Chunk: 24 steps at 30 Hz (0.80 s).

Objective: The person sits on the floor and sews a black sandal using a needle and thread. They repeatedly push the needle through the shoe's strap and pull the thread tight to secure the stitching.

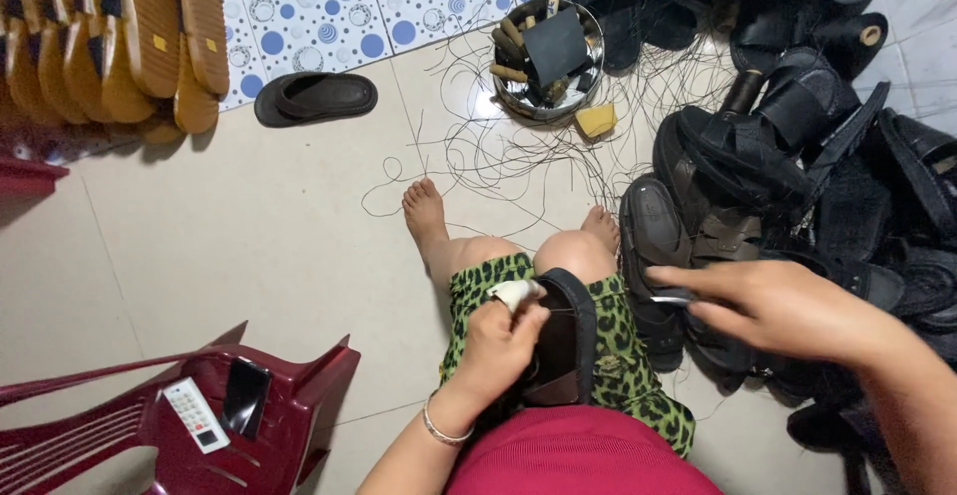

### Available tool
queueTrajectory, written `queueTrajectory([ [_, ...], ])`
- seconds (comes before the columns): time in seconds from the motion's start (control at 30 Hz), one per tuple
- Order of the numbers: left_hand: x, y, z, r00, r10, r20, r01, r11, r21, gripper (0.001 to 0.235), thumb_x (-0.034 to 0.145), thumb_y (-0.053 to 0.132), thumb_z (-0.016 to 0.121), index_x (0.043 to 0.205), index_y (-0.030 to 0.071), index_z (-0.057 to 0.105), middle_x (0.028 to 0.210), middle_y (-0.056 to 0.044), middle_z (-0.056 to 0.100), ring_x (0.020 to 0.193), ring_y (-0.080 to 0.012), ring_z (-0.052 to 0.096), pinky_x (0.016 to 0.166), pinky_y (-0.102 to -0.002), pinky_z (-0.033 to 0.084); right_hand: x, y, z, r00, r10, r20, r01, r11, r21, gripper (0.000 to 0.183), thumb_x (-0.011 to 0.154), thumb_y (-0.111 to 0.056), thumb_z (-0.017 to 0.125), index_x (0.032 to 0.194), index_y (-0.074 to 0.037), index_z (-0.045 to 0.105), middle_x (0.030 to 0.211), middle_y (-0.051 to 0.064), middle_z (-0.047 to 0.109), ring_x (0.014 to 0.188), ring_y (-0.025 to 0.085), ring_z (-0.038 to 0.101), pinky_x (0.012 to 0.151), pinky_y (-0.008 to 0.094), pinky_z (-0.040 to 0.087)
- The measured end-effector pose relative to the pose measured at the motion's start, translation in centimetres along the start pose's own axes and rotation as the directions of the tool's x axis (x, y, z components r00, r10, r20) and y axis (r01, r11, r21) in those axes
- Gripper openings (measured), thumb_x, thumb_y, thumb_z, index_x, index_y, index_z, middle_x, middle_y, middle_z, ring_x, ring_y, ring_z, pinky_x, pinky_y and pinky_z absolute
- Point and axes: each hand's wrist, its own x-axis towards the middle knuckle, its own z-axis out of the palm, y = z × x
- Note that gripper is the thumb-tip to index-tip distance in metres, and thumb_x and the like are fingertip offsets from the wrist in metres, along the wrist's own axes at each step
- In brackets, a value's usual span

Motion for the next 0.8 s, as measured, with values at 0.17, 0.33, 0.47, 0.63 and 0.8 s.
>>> queueTrajectory([
  [0.17,1.2,1.7,-1.2,0.847,-0.473,0.243,0.44,0.88,0.18,0.036,0.091,0.04,0.071,0.115,0.014,0.079,0.067,0.002,0.066,0.051,-0.0084,0.053,0.053,-0.028,0.043,3.4,0.6,6.4,0.925,-0.078,-0.373,0.339,0.614,0.713,0.041,0.087,-0.034,0.073,0.124,-0.021,0.085,0.077,-0.007,0.071,0.067,0.007,0.051,0.064,0.02,0.039],
  [0.33,-0.3,-3.4,1.9,0.999,0.052,0.014,-0.054,0.965,0.255,0.043,0.097,0.027,0.072,0.067,0.003,0.052,0.06,-0.011,0.053,0.054,-0.0265,0.05,0.055,-0.043,0.039,3.0,-4.6,7.5,0.83,-0.191,-0.524,0.536,0.011,0.844,0.034,0.099,-0.028,0.061,0.078,-0.002,0.067,0.072,0.004,0.053,0.055,0.013,0.05,0.046,0.025,0.042],
  [0.47,-0.5,-3.5,2.6,0.972,0.207,-0.107,-0.169,0.942,0.289,0.043,0.099,0.018,0.069,0.065,0.004,0.048,0.058,-0.008,0.046,0.049,-0.0213,0.045,0.048,-0.041,0.034,-1.2,-2.8,7.8,0.774,-0.151,-0.615,0.587,-0.193,0.786,0.054,0.099,-0.034,0.062,0.055,-0.006,0.047,0.063,0.013,0.052,0.041,0.016,0.045,0.034,0.027,0.039],
  [0.63,0.2,-2.9,2.6,0.988,0.125,-0.086,-0.105,0.972,0.208,0.041,0.096,0.025,0.072,0.066,0.0,0.06,0.058,-0.015,0.055,0.055,-0.0326,0.058,0.05,-0.043,0.043,2.0,-3.8,9.9,0.631,-0.056,-0.773,0.7,0.47,0.538,0.02,0.087,-0.021,0.077,0.102,-0.009,0.077,0.102,0.007,0.074,0.089,0.016,0.069,0.083,0.031,0.052],
  [0.8,-0.4,-3.4,2.9,0.978,0.143,-0.151,-0.104,0.965,0.24,0.042,0.092,0.025,0.077,0.063,-0.001,0.061,0.056,-0.018,0.056,0.056,-0.0419,0.063,0.047,-0.043,0.049,3.3,-6.0,10.6,0.595,0.02,-0.804,0.764,0.297,0.573,0.015,0.093,-0.012,0.071,0.083,-0.004,0.079,0.097,0.013,0.076,0.083,0.02,0.071,0.08,0.034,0.054],
])
